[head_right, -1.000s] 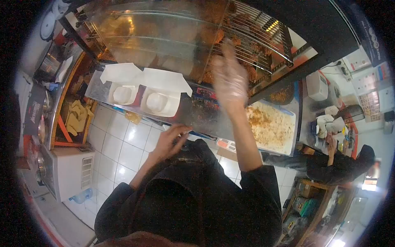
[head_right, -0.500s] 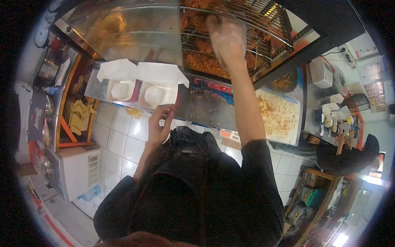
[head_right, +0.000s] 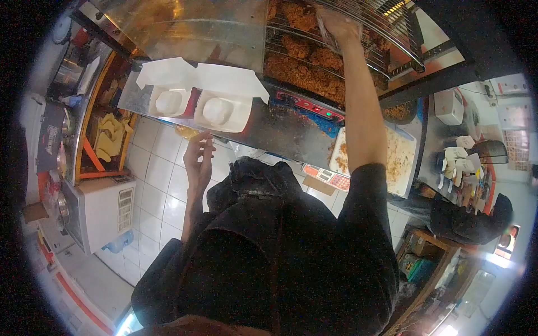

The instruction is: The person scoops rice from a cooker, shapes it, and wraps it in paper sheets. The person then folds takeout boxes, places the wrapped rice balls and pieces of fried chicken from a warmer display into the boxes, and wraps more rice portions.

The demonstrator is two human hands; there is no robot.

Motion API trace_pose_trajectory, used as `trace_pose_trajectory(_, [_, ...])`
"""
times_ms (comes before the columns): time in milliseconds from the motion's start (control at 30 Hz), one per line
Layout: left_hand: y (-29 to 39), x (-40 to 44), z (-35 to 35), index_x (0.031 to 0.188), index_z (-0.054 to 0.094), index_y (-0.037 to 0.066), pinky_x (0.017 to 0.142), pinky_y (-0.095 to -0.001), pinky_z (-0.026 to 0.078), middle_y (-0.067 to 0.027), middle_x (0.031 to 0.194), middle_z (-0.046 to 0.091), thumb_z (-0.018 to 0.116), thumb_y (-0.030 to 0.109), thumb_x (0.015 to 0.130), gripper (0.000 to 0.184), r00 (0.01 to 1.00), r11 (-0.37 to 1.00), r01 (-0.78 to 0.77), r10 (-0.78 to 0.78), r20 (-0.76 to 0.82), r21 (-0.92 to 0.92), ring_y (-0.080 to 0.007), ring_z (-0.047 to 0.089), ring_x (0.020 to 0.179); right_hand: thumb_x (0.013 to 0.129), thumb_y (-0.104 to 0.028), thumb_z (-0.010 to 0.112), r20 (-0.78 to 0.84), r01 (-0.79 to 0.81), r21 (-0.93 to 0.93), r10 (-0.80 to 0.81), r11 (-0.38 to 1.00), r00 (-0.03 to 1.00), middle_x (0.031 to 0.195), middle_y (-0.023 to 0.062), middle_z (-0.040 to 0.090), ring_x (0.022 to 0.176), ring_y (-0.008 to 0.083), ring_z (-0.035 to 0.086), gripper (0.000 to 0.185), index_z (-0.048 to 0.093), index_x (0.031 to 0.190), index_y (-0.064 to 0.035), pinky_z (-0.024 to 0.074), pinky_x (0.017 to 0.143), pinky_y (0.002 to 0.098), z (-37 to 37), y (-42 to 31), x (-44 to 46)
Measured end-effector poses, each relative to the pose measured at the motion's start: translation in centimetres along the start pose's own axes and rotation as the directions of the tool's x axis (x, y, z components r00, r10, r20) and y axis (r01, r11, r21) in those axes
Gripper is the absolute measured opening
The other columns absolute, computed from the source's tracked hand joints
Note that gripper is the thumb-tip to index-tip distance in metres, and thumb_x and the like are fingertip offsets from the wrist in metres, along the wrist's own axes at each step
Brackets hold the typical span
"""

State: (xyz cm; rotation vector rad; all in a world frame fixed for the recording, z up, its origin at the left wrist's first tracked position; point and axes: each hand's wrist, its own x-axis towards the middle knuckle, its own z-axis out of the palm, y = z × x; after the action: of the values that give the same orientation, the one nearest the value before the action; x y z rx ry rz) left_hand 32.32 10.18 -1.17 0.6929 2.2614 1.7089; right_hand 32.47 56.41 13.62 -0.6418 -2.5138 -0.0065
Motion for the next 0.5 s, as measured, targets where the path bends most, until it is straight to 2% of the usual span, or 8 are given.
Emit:
trace_pose_trajectory(167, [-1.0,0.5,-0.1,0.124,0.062,0.002,0.069,-0.0297,0.055,-0.006,0.109,0.067,0.06,0.011,0.101,0.025,0.997,0.998,0.067,-0.068,-0.045,-0.02,-0.0142,0.065,0.085,0.094,-0.052,0.058,-0.305,-0.222,0.005,0.213,0.975,0.928,0.094,0.0211,0.074,0.088,0.0382,0.067,0.053,0.074,0.113,-0.0062,0.0517,0.089,0.0502,-2.1,-2.2,-6.4])
trace_pose_trajectory(267, [-2.2,0.7,-0.5,0.124,0.063,0.002,0.07,-0.0305,0.055,-0.0054,0.11,0.067,0.061,0.012,0.1,0.026,0.985,0.989,0.145,-0.145,-0.09,-0.008,-0.0141,0.065,0.087,0.088,-0.04,0.077,-0.415,-0.466,0.1,0.462,0.879,0.784,0.127,0.0233,0.062,0.114,0.0337,0.059,0.05,0.067,0.119,-0.0017,0.0515,0.094,0.0466,-5.6,-9.1,-10.2])
trace_pose_trajectory(300, [-2.6,1.2,-0.5,0.124,0.063,0.003,0.07,-0.0309,0.055,-0.0053,0.111,0.066,0.062,0.012,0.1,0.026,0.981,0.988,0.158,-0.157,-0.115,-0.006,-0.0141,0.064,0.089,0.086,-0.038,0.08,-0.631,-0.077,0.032,0.08,0.997,0.772,0.117,0.0182,0.062,0.113,0.0295,0.056,0.059,0.059,0.131,-0.0052,0.0496,0.092,0.0496,-4.5,-8.4,-12.4])
trace_pose_trajectory(367, [-3.5,1.8,-0.5,0.122,0.064,0.003,0.067,-0.0294,0.053,-0.0092,0.113,0.067,0.062,0.009,0.098,0.024,0.972,0.989,0.146,-0.147,-0.181,-0.018,-0.0165,0.064,0.093,0.089,-0.038,0.077,-0.351,-0.124,0.522,0.345,0.844,0.87,0.124,0.0243,0.06,0.121,0.0361,0.054,0.056,0.058,0.132,-0.0057,0.0466,0.099,0.049,-2.8,-12.8,-16.8])
trace_pose_trajectory(400, [-3.8,2.1,-0.5,0.123,0.063,0.003,0.068,-0.0308,0.054,-0.0105,0.119,0.064,0.063,0.01,0.098,0.026,0.965,0.989,0.143,-0.132,-0.225,0.032,-0.0176,0.064,0.094,0.092,-0.04,0.073,-0.064,-0.229,0.645,0.351,0.729,0.934,0.128,0.0272,0.057,0.124,0.0393,0.053,0.057,0.057,0.133,-0.0049,0.0445,0.103,0.0486,-2.5,-15.4,-18.3])
trace_pose_trajectory(433, [-4.1,2.5,-0.4,0.125,0.063,0.003,0.07,-0.0322,0.055,-0.0118,0.125,0.062,0.064,0.011,0.097,0.029,0.959,0.987,0.136,-0.11,-0.263,0.085,-0.0187,0.065,0.096,0.093,-0.045,0.069,0.164,-0.326,0.518,0.282,0.791,0.945,0.132,0.0286,0.055,0.125,0.0404,0.053,0.062,0.053,0.136,-0.0029,0.0433,0.106,0.0497,-0.5,-16.7,-19.5])
trace_pose_trajectory(467, [-5.2,3.0,-0.4,0.13,0.06,0.003,0.073,-0.0353,0.057,-0.0171,0.137,0.054,0.066,0.014,0.096,0.036,0.964,0.986,0.138,-0.111,-0.243,0.096,-0.0252,0.065,0.103,0.095,-0.05,0.064,0.388,-0.388,0.365,0.24,0.846,0.89,0.136,0.0299,0.053,0.126,0.0415,0.053,0.067,0.05,0.139,-0.0008,0.0421,0.108,0.0507,2.0,-17.8,-21.1])
trace_pose_trajectory(500, [-6.4,3.4,-0.1,0.13,0.06,0.003,0.073,-0.0353,0.057,-0.0171,0.137,0.054,0.066,0.014,0.096,0.036,0.968,0.987,0.127,-0.102,-0.229,0.099,-0.0252,0.065,0.103,0.096,-0.053,0.06,0.395,-0.37,0.319,0.233,0.873,0.889,0.139,0.0308,0.051,0.125,0.0421,0.054,0.071,0.047,0.141,0.0008,0.0415,0.108,0.0511,5.0,-19.4,-22.1])
